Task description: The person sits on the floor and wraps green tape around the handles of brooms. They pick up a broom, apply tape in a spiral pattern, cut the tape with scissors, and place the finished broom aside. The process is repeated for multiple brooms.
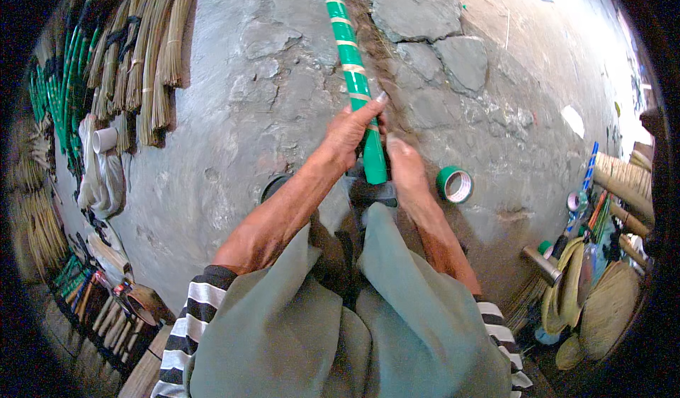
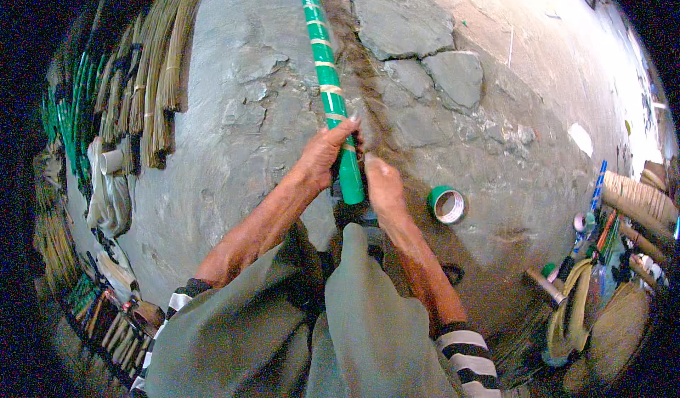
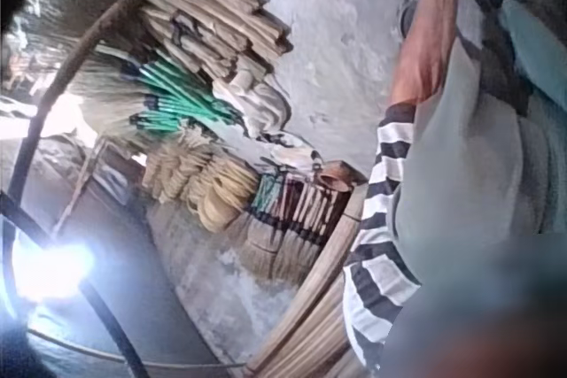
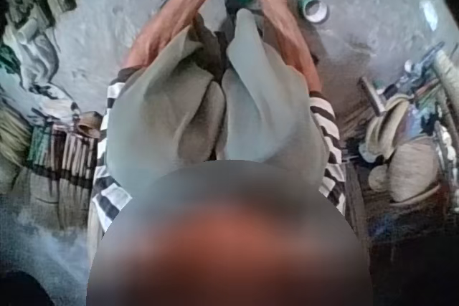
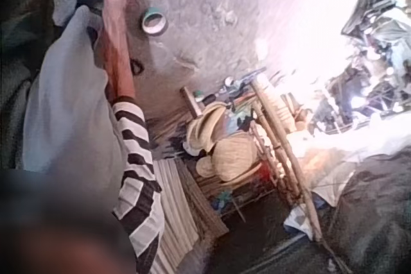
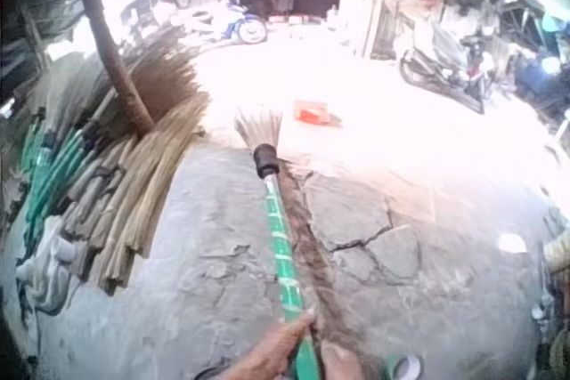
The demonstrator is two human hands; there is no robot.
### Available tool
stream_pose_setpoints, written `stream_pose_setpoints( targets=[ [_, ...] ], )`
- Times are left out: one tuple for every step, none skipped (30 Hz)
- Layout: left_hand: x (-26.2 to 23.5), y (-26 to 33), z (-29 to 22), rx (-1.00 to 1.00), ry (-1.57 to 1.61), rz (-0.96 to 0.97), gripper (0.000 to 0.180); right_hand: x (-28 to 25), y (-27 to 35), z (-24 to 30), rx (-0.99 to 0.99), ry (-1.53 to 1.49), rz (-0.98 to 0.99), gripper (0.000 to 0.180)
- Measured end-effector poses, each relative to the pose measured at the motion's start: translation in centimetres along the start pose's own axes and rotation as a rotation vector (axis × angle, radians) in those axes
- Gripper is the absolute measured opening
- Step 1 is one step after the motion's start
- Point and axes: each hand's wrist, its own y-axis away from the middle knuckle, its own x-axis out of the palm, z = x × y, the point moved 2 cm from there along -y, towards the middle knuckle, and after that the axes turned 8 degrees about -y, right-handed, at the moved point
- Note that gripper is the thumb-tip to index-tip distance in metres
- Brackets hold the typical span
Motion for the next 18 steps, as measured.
stream_pose_setpoints(
  targets=[
    [-0.3, 0.1, -0.1, 0.004, -0.094, 0.003, 0.057, 0.0, 0.2, 1.4, -0.021, 0.000, -0.036, 0.042],
    [-0.5, 0.3, -0.2, 0.005, -0.190, 0.006, 0.060, 0.3, 0.9, 2.4, 0.102, -0.213, 0.160, 0.039],
    [-0.4, 0.2, -0.6, 0.017, -0.210, 0.046, 0.059, 1.0, 1.3, 3.0, 0.077, -0.126, 0.131, 0.040],
    [-0.2, 0.1, -1.1, 0.027, -0.225, 0.085, 0.059, 1.8, 1.9, 3.3, 0.024, -0.063, 0.153, 0.042],
    [0.0, 0.0, -1.5, 0.023, -0.241, 0.118, 0.059, 2.5, 2.3, 3.6, -0.071, -0.018, 0.225, 0.045],
    [0.1, -0.5, -2.2, -0.055, -0.106, 0.164, 0.055, 2.8, 2.0, 4.0, 0.009, -0.060, 0.235, 0.054],
    [0.1, -1.2, -3.4, 0.009, 0.007, 0.144, 0.053, 3.0, 1.9, 4.3, 0.034, -0.130, 0.279, 0.054],
    [0.1, -1.9, -4.4, 0.032, 0.099, 0.102, 0.050, 3.1, 2.1, 4.3, 0.075, -0.191, 0.305, 0.054],
    [0.1, -2.3, -5.2, 0.084, 0.200, 0.077, 0.048, 3.3, 2.5, 4.0, 0.166, -0.219, 0.256, 0.054],
    [0.3, -3.0, -5.9, 0.072, 0.161, 0.041, 0.045, 3.6, 2.8, 4.1, 0.092, -0.222, 0.302, 0.053],
    [0.5, -3.7, -6.7, 0.093, 0.125, 0.022, 0.042, 3.6, 3.2, 4.3, 0.060, -0.195, 0.281, 0.053],
    [0.5, -4.2, -7.2, 0.112, 0.086, 0.005, 0.040, 3.8, 3.3, 4.6, 0.014, -0.173, 0.280, 0.053],
    [0.5, -4.5, -7.4, 0.116, 0.105, -0.019, 0.037, 4.1, 3.1, 4.6, -0.001, -0.095, 0.241, 0.052],
    [0.6, -4.8, -7.5, 0.119, 0.121, -0.037, 0.034, 4.3, 3.0, 4.7, -0.035, -0.021, 0.219, 0.052],
    [0.8, -5.0, -7.2, 0.123, 0.138, -0.053, 0.032, 4.2, 3.1, 4.8, -0.067, 0.052, 0.194, 0.051],
    [0.7, -5.0, -6.9, 0.143, 0.218, -0.035, 0.030, 4.4, 2.5, 4.7, -0.089, 0.128, 0.148, 0.053],
    [0.6, -5.2, -6.8, 0.139, 0.262, 0.003, 0.030, 4.4, 1.5, 4.9, 0.017, 0.109, 0.140, 0.054],
    [0.4, -5.4, -6.6, 0.129, 0.301, 0.033, 0.031, 4.4, 0.5, 5.1, 0.089, 0.073, 0.169, 0.056]
  ],
)
